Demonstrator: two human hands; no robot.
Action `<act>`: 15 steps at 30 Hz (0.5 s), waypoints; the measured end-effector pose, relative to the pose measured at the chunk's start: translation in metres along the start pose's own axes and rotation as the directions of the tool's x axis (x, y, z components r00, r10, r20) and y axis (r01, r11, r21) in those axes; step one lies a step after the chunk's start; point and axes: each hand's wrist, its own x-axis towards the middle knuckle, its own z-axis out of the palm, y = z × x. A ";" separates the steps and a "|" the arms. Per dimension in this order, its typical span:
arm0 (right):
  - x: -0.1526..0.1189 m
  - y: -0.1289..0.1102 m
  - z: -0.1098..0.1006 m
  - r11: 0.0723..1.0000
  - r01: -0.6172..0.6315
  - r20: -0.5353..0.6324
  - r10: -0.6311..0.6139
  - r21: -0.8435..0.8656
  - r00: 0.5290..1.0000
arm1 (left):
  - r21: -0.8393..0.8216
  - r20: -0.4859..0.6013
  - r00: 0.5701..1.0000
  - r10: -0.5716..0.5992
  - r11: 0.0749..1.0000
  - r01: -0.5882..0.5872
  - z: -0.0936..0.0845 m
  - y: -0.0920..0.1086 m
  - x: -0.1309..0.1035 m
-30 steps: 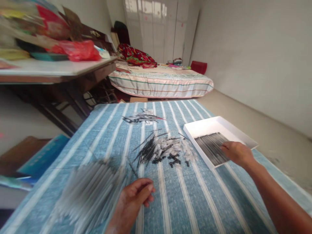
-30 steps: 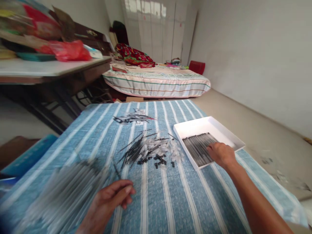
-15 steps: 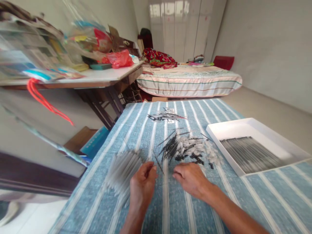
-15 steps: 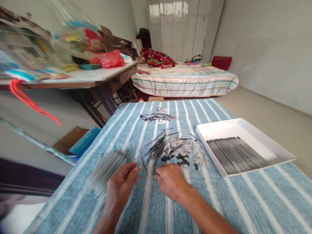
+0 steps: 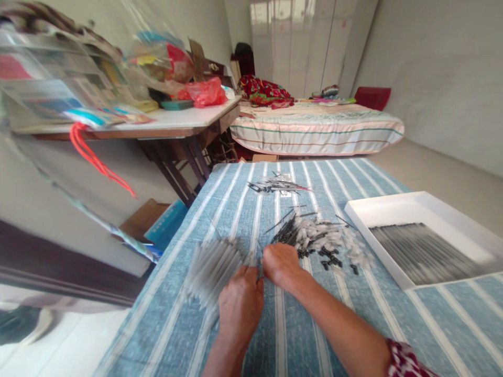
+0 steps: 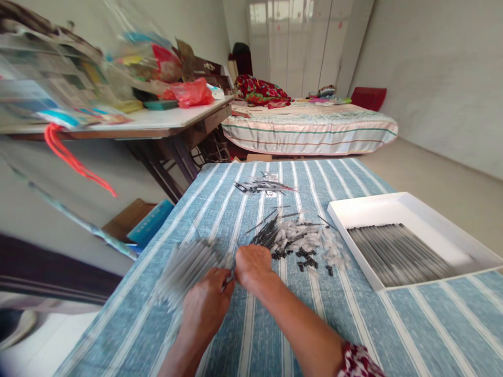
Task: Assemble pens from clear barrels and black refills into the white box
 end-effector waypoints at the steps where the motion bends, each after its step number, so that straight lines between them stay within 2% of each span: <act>1: 0.003 0.000 0.000 1.000 -0.017 -0.009 0.017 -0.007 1.000 | 0.021 0.018 1.000 -0.004 1.000 0.003 0.001 0.003 -0.001; 5: 0.015 -0.004 0.001 0.997 -0.071 -0.051 0.070 -0.010 0.996 | 0.070 0.035 0.999 -0.032 0.997 0.029 0.008 0.009 -0.001; 10: 0.025 -0.008 -0.004 0.991 -0.078 -0.100 0.089 0.107 0.991 | 0.073 0.055 0.998 -0.029 0.997 0.025 0.012 0.007 0.001; 15: 0.005 0.014 -0.014 0.957 -0.018 -0.254 0.096 0.291 0.962 | 0.055 0.029 0.999 0.035 0.998 -0.036 0.010 0.009 -0.002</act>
